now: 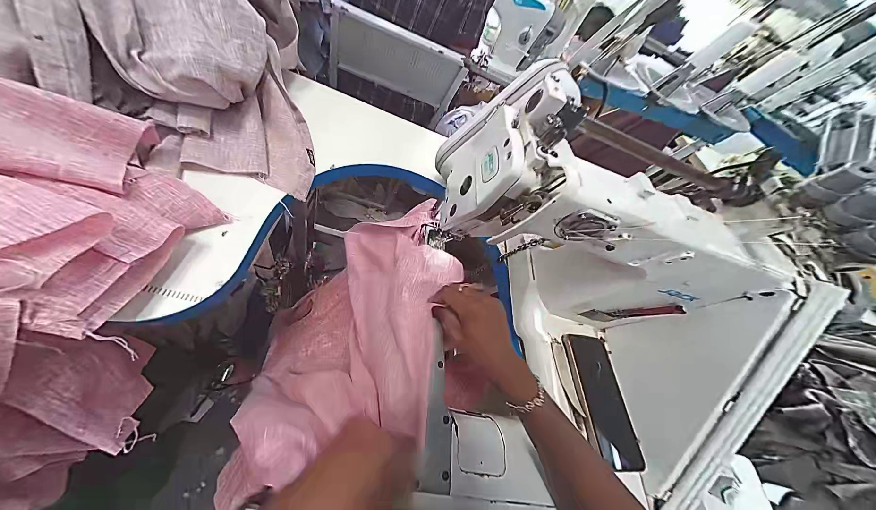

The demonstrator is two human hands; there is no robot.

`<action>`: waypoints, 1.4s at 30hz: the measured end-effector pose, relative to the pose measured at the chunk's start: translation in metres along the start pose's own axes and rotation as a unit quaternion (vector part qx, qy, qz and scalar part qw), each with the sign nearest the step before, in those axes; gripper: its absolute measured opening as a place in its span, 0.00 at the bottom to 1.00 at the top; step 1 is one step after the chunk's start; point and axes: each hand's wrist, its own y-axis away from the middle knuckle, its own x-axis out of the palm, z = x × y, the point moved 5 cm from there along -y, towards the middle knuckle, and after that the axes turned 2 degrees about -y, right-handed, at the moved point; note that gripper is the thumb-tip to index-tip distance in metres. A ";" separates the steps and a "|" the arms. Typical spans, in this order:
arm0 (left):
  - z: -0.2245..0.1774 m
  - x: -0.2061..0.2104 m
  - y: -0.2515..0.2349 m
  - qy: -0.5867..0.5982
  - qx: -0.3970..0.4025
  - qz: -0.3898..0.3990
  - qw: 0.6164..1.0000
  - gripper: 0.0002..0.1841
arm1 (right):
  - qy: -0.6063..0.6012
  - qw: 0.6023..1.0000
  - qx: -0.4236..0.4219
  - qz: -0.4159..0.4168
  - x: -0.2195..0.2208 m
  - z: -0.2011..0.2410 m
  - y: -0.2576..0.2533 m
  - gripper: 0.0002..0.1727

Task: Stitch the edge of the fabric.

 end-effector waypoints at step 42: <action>0.051 -0.009 -0.141 -0.119 0.105 -0.299 0.941 0.18 | -0.484 0.869 0.097 0.034 0.023 -0.035 0.004 0.10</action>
